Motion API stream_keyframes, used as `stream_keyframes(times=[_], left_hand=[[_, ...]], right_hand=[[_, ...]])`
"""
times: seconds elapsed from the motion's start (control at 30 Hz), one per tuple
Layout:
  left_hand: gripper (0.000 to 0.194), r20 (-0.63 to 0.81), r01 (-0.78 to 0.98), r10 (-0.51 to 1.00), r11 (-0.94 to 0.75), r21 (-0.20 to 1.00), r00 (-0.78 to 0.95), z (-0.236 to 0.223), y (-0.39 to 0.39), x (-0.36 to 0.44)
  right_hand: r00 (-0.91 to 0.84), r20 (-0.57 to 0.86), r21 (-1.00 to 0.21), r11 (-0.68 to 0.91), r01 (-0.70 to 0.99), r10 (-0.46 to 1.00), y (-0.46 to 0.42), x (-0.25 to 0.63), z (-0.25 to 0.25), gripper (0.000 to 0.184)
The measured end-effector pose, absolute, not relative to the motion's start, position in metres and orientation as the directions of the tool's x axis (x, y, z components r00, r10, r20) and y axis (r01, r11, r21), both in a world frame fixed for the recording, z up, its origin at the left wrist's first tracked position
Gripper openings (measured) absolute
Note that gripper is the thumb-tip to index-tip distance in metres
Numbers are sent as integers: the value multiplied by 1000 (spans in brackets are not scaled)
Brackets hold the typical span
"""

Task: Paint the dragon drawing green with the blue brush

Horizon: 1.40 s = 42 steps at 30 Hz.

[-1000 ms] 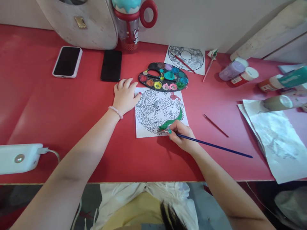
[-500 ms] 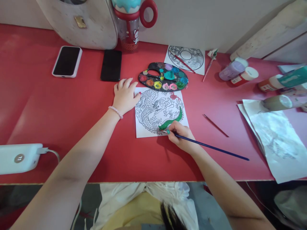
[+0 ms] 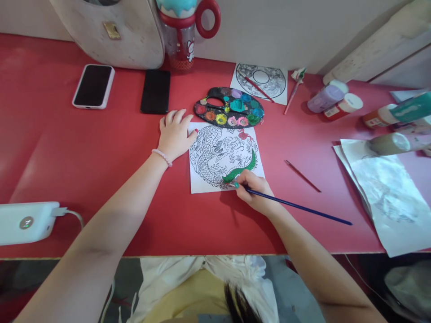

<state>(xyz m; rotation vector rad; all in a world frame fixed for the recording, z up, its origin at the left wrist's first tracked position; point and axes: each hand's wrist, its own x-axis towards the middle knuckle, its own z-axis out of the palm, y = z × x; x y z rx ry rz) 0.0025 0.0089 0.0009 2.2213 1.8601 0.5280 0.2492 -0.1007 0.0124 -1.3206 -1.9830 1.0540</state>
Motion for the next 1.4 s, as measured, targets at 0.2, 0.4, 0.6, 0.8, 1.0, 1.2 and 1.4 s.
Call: stream_keyframes(times=[0.2, 0.4, 0.6, 0.8, 1.0, 1.2, 1.4], left_hand=[[40, 145, 917, 978, -191, 350, 148, 1, 9, 2], [42, 157, 904, 977, -195, 381, 145, -1, 9, 2], [40, 144, 906, 979, -188, 379, 143, -1, 9, 2], [41, 147, 900, 979, -189, 393, 141, -1, 9, 2], [40, 152, 909, 978, -189, 371, 141, -1, 9, 2], [40, 132, 915, 981, -184, 360, 145, 1, 9, 2], [40, 144, 904, 980, -185, 387, 139, -1, 9, 2]], right_hand=[[-392, 27, -831, 239, 502, 920, -101, 250, 12, 15], [-375, 9, -826, 219, 520, 927, -101, 250, 11, 15], [-397, 20, -827, 238, 509, 918, -100, 250, 12, 14], [-370, 5, -830, 210, 516, 929, -101, 251, 11, 14], [-403, 26, -828, 245, 504, 915, -101, 250, 11, 15], [-394, 47, -831, 255, 495, 918, -101, 253, 9, 14], [-394, 88, -830, 286, 479, 915, -103, 253, 9, 16]])
